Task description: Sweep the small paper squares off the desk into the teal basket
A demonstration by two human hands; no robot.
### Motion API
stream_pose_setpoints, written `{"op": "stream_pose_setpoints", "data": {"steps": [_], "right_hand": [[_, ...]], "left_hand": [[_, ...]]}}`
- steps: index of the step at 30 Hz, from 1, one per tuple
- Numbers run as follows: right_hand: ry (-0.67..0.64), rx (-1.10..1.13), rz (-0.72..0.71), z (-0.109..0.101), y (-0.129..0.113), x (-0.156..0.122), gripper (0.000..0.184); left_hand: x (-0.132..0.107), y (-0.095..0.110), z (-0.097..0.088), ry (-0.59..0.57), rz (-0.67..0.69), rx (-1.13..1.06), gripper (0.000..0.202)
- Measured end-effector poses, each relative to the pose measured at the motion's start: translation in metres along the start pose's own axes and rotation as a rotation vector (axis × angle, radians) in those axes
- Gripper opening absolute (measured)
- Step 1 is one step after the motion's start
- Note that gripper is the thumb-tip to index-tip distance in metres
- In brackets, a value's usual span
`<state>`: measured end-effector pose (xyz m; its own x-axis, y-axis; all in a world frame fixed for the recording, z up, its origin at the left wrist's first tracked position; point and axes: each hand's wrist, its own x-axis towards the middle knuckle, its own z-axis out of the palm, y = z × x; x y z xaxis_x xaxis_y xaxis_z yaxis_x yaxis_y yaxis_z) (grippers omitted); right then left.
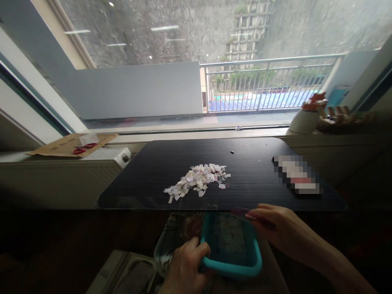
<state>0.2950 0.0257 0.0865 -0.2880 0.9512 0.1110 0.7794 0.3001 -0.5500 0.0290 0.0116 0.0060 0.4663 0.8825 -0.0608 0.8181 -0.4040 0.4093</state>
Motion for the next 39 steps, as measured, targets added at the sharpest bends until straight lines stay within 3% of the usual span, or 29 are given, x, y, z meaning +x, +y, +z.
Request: {"op": "stream_pose_setpoints", "data": {"steps": [5,8,21,28,36,39], "right_hand": [[0.195,-0.089,0.031,0.004,0.005,0.04,0.023],[0.141,-0.129,0.024,0.007,0.007,0.053,0.025],[0.073,-0.12,0.041,0.002,0.012,0.04,0.028],[0.003,0.008,0.046,0.004,0.014,0.038,0.03],[-0.016,0.082,0.007,0.006,0.016,0.017,0.032],[-0.085,0.087,-0.018,0.004,0.018,0.013,0.031]], "left_hand": [[0.004,-0.001,0.003,-0.096,-0.009,0.055,0.013],[0.004,-0.003,0.006,-0.138,-0.022,0.089,0.016],[0.003,0.001,0.003,-0.088,-0.027,0.107,0.015],[0.004,-0.003,0.005,-0.139,-0.021,0.071,0.014],[-0.002,-0.003,-0.003,-0.009,0.017,-0.057,0.016],[-0.004,-0.003,-0.005,0.007,0.024,-0.085,0.017]]}}
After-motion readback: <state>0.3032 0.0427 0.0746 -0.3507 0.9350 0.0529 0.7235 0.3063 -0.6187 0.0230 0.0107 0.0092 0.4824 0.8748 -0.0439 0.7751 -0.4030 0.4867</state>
